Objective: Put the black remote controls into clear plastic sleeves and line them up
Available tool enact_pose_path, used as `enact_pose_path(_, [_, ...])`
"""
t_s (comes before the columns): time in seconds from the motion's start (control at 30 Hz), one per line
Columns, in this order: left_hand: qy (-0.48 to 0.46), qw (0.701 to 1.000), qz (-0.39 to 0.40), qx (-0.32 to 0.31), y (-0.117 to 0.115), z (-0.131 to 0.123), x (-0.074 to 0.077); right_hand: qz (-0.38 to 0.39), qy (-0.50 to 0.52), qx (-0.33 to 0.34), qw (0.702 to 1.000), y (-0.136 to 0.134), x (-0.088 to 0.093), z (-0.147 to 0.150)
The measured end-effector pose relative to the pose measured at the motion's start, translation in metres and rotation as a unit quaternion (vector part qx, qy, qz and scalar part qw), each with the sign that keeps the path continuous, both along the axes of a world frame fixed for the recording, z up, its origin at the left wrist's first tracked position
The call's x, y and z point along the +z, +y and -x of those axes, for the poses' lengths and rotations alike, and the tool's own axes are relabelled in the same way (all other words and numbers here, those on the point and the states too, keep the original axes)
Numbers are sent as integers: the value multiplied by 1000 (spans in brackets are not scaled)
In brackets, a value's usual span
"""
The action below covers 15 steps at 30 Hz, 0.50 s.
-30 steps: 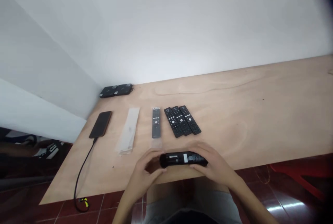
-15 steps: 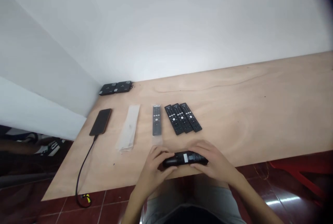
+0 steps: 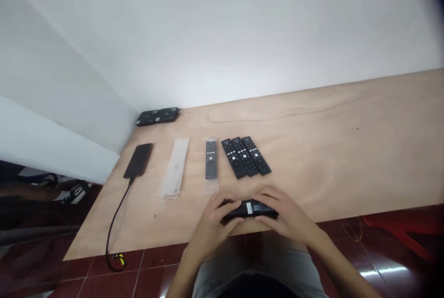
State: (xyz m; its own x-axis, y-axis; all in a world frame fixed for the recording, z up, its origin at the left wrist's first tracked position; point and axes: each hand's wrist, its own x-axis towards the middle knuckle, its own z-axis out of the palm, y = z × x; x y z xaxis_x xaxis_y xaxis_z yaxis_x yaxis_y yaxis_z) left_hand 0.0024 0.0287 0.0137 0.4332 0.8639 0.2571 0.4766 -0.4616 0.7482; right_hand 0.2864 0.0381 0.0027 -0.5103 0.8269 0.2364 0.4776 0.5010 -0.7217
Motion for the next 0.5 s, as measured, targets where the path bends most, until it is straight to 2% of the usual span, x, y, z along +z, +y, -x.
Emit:
enact_pose_path(0.07, [4,1000,-8,20,-1,10,1,-1,8,-5,1000,-1,-2,0])
enact_pose_path(0.13, [15,997,-36,69,-2,31,2,-6,17,-7,1000,-2,-3,0])
enact_pose_path(0.2, [45,986,-90,132,1,62,2,-14,24,-10,1000,-2,-3,0])
enact_pose_path(0.3, [122,945,-184,241,8,116,5,-17,42,-22,999,-2,-4,-1])
enact_pose_path(0.4, [219,912,-226,261,16,158,8,-3,52,-43,998,-3,-6,-3])
enact_pose_path(0.5, [251,905,-241,246,23,179,8,8,62,-78,995,-4,-11,-4])
